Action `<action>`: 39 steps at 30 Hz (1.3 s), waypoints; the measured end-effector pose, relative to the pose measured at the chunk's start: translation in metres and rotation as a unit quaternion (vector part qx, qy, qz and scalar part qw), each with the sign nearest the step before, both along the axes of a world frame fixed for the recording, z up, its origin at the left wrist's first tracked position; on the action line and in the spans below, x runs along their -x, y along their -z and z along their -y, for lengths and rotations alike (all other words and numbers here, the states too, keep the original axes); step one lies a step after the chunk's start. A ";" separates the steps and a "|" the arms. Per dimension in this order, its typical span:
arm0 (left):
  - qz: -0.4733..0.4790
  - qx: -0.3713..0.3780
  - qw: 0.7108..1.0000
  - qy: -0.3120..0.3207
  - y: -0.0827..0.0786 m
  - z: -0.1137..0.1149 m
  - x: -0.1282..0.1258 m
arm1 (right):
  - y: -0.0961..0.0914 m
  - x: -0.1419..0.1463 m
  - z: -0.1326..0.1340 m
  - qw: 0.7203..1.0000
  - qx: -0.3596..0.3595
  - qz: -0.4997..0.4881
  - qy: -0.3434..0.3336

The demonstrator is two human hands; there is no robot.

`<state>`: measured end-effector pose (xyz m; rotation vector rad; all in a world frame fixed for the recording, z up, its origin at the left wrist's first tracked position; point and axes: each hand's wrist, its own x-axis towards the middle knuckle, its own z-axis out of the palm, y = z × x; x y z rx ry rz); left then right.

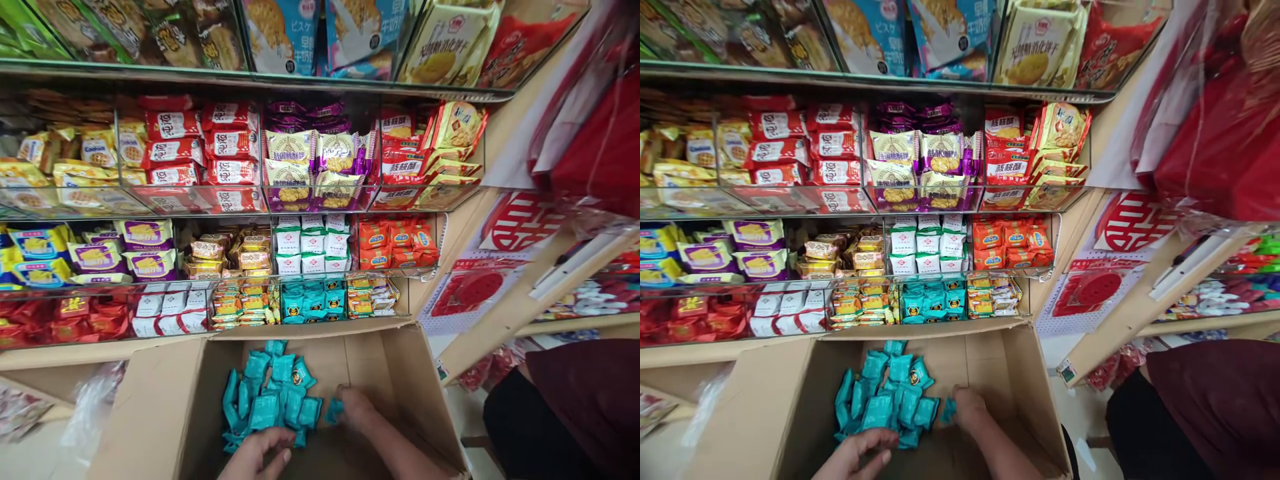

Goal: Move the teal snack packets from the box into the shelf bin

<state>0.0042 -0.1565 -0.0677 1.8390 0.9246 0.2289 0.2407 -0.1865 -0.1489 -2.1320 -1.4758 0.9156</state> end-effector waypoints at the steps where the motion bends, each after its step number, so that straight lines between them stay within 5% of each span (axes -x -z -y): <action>1: 0.014 0.015 1.000 -0.021 -0.002 -0.003 -0.007 | -0.007 -0.002 0.001 1.000 -0.013 -0.026 0.004; 5: 0.070 0.095 0.986 -0.122 -0.014 -0.011 -0.043 | -0.041 0.006 0.010 0.986 -0.076 -0.146 0.010; 10: 0.146 0.255 0.950 -0.109 -0.034 -0.004 -0.077 | -0.073 0.030 0.023 0.931 -0.176 -0.306 0.096; 13: 0.191 0.315 0.923 -0.111 -0.041 0.002 -0.081 | -0.083 0.038 0.026 0.904 -0.230 -0.313 0.180; 22: 0.237 0.392 0.884 -0.095 -0.047 0.004 -0.078 | -0.089 0.045 0.028 0.875 -0.265 -0.325 0.240; 28: 0.165 0.252 0.947 -0.114 -0.041 -0.001 -0.076 | -0.088 0.045 0.031 0.875 -0.246 -0.343 0.236; 31: 0.151 0.172 0.968 -0.098 -0.050 -0.015 -0.073 | -0.086 0.038 0.036 0.875 -0.251 -0.353 0.215; 39: 0.217 0.100 0.956 -0.168 -0.095 -0.077 -0.081 | -0.051 -0.010 0.059 0.957 -0.187 -0.179 0.129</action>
